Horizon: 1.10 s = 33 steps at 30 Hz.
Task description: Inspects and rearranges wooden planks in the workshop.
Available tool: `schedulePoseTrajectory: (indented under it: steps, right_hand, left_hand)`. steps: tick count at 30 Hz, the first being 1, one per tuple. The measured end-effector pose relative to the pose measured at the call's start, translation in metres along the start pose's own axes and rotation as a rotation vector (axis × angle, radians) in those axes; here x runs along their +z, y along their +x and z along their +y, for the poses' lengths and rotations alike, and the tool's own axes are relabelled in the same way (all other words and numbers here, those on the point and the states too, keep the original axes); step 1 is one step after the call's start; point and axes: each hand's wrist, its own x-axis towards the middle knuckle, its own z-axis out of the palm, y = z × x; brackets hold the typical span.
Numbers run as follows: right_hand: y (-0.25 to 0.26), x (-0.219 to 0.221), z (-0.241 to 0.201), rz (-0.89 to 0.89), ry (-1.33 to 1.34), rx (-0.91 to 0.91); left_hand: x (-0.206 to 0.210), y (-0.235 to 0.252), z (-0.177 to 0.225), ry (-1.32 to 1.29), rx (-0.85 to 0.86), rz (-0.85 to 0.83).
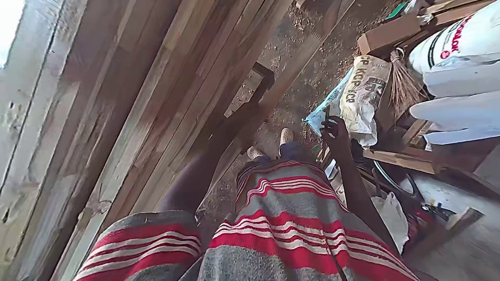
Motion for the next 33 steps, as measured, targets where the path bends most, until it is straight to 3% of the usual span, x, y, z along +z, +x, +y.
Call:
schedulePoseTrajectory:
  steps: [4,6,8,10,12,14,18,19,20,23,28,30,33]
  right_hand:
    - [-0.004,0.015,-0.005,-0.120,-0.031,-0.031]
    - [-0.006,0.024,-0.004,-0.152,-0.016,-0.037]
    - [-0.007,0.030,-0.002,-0.145,0.003,-0.050]
    - [-0.010,0.034,0.002,-0.136,0.003,-0.054]
    - [-0.019,0.037,0.006,-0.140,0.005,-0.046]
    - [-0.023,0.038,0.010,-0.114,0.022,-0.040]
    - [-0.021,0.044,0.010,-0.087,0.014,-0.046]
    - [-0.020,0.047,0.006,-0.093,0.005,-0.052]
    - [-0.018,0.051,0.001,-0.107,0.003,-0.062]
    - [-0.012,0.061,-0.007,-0.153,0.012,-0.125]
    - [-0.007,0.076,-0.012,-0.188,0.009,-0.180]
    - [-0.004,0.078,-0.014,-0.168,0.009,-0.220]
    - [-0.001,0.079,-0.022,-0.166,-0.028,-0.277]
  left_hand:
    - [0.001,0.015,-0.005,-0.097,0.066,-0.087]
    - [0.004,0.008,0.005,-0.137,0.025,-0.090]
    - [-0.006,0.004,0.010,-0.234,-0.042,-0.212]
    - [-0.011,0.004,-0.007,-0.439,0.055,-0.382]
    - [-0.010,-0.019,-0.011,-0.427,0.206,-0.450]
    - [-0.012,-0.029,-0.005,-0.254,0.242,-0.375]
    - [-0.016,0.017,-0.021,-0.345,-0.053,-0.295]
    - [-0.014,0.015,-0.019,-0.322,-0.056,-0.240]
    - [-0.014,0.006,-0.014,-0.200,-0.019,-0.185]
    - [-0.011,-0.013,-0.005,0.514,0.154,-0.082]
    - [0.016,-0.034,-0.013,0.580,0.083,0.295]
    - [0.005,-0.031,-0.019,0.484,0.180,0.259]
    - [-0.018,-0.015,-0.047,0.275,0.272,0.036]
